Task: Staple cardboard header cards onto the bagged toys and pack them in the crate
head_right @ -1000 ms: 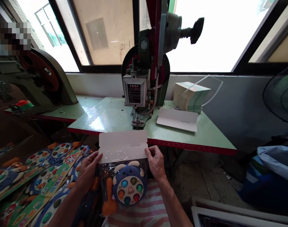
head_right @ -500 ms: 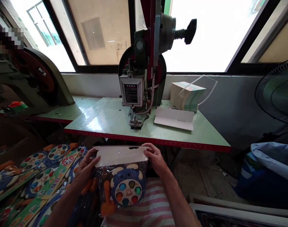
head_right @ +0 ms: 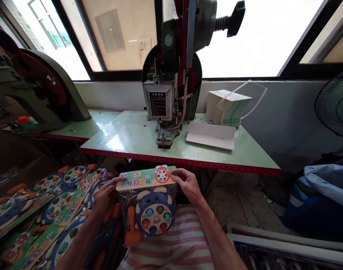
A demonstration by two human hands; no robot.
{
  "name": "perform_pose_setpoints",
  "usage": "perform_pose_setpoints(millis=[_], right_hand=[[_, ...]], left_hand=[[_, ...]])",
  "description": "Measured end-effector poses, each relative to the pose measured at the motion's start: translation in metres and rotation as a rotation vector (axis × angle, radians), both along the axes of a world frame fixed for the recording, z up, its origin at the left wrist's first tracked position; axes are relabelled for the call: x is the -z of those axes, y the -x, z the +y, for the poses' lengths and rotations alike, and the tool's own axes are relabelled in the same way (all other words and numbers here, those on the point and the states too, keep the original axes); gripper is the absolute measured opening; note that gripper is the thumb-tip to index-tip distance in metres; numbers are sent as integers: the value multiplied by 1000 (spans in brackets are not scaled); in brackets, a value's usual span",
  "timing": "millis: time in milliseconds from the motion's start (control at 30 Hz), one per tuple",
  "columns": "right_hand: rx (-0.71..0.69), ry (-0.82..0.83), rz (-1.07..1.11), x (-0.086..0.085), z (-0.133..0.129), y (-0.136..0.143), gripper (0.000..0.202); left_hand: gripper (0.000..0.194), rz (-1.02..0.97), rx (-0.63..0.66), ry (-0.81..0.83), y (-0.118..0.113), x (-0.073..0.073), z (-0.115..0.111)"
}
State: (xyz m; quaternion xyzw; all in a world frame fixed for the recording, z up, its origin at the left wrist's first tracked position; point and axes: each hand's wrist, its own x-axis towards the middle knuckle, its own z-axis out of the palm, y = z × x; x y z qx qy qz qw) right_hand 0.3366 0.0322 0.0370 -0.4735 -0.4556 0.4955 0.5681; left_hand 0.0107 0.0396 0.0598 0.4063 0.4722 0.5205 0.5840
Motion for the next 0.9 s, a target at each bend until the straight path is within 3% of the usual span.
perform_pose_setpoints(millis=[233, 567, 900], right_hand=[[110, -64, -40, 10, 3, 3, 28], [117, -57, -30, 15, 4, 1, 28], [163, -26, -3, 12, 2, 5, 32]], left_hand=[[38, 273, 77, -176, 3, 1, -3], [40, 226, 72, -189, -2, 8, -7], [40, 232, 10, -158, -10, -2, -8]])
